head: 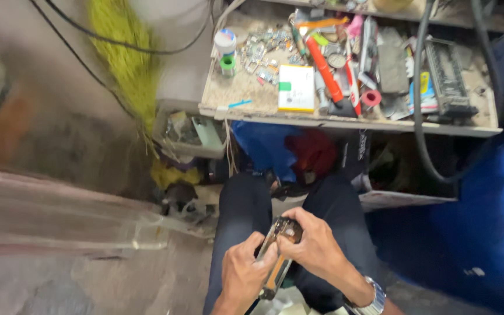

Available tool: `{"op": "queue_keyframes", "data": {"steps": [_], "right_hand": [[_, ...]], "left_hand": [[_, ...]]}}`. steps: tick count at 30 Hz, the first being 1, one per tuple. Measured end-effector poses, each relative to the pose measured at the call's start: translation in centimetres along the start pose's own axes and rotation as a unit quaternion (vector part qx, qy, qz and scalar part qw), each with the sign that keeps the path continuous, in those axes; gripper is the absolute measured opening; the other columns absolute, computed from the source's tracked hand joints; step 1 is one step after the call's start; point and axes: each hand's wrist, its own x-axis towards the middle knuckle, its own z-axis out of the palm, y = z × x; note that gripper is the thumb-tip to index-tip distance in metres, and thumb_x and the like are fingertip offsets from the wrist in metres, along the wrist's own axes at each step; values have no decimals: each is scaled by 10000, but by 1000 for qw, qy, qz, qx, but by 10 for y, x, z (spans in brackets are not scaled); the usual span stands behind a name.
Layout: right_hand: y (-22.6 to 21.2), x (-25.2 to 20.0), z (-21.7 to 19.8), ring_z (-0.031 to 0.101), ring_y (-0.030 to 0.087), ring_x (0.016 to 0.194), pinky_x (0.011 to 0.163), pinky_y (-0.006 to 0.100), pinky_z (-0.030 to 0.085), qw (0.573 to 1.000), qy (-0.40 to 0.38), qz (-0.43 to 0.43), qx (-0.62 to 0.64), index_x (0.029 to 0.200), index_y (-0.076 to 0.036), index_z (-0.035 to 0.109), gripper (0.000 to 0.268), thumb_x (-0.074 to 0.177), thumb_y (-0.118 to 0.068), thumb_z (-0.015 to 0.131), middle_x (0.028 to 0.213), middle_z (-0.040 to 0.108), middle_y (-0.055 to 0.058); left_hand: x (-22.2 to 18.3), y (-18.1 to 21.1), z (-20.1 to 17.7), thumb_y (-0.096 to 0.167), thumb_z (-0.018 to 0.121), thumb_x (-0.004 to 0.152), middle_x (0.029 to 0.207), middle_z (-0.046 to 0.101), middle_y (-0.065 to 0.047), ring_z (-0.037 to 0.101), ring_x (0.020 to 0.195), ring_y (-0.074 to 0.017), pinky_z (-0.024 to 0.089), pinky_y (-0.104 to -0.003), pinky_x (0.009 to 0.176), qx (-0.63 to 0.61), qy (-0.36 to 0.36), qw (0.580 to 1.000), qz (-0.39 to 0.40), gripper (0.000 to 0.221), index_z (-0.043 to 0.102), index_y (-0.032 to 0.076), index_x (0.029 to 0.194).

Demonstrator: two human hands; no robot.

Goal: The person disassembles a smartphone, removes the battery, and uses a screwdriver to unscrew internal components. They then reassemble the phone by placing the back cover and securing it with screws.

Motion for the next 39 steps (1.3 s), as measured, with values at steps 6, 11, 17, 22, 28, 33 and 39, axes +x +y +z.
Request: {"op": "queue_keyframes", "data": {"steps": [6,11,17,22,28,33,39], "right_hand": [[-13,1,-12,742,163,712,671,320,591,1000,-14,12,0,1032,-47,689,367,710,-181,804,824,746,75],[-34,8,-23,734,155,783,721,319,588,995,-48,-86,20,1083,-22,681,414,727,-173,831,876,748,71],[-72,82,-72,745,156,775,744,313,602,969,209,-125,-40,1082,-24,702,332,832,-211,814,883,754,66],[-100,159,-85,711,323,764,662,460,550,915,266,-102,-284,1154,-25,635,592,804,-439,872,898,713,137],[-93,178,-67,705,384,803,651,490,548,879,257,-85,-392,1214,28,552,842,741,-572,906,1019,676,219],[-87,184,-69,705,413,816,657,512,554,862,317,-150,-367,1221,79,579,928,604,-497,965,963,684,248],[-97,178,-76,705,170,692,563,318,558,973,220,-14,73,1102,26,703,287,964,-225,714,884,748,98]], "left_hand": [[0,-6,3,186,731,826,686,737,-66,683,595,-119,549,-307,591,-152,-17,988,-23,153,756,78,932],[0,-31,14,142,762,861,708,716,-25,610,645,-47,507,-241,596,-201,1,977,-71,139,791,42,953],[9,-62,11,92,706,947,805,705,12,584,689,-29,476,-206,622,-422,1,903,-77,146,753,-26,1019],[12,-45,5,87,708,933,832,712,13,583,712,-25,464,-193,642,-450,18,890,-70,141,743,-31,1003],[17,-25,-9,97,707,946,808,695,12,579,689,-25,467,-202,609,-451,32,884,-115,129,734,-27,965],[22,-19,-15,111,701,947,798,703,6,601,661,-29,489,-208,580,-493,29,861,-121,125,720,-13,960],[25,-23,-13,141,682,975,737,655,22,533,588,-6,428,-200,505,-495,36,858,-135,141,686,7,934]]}}
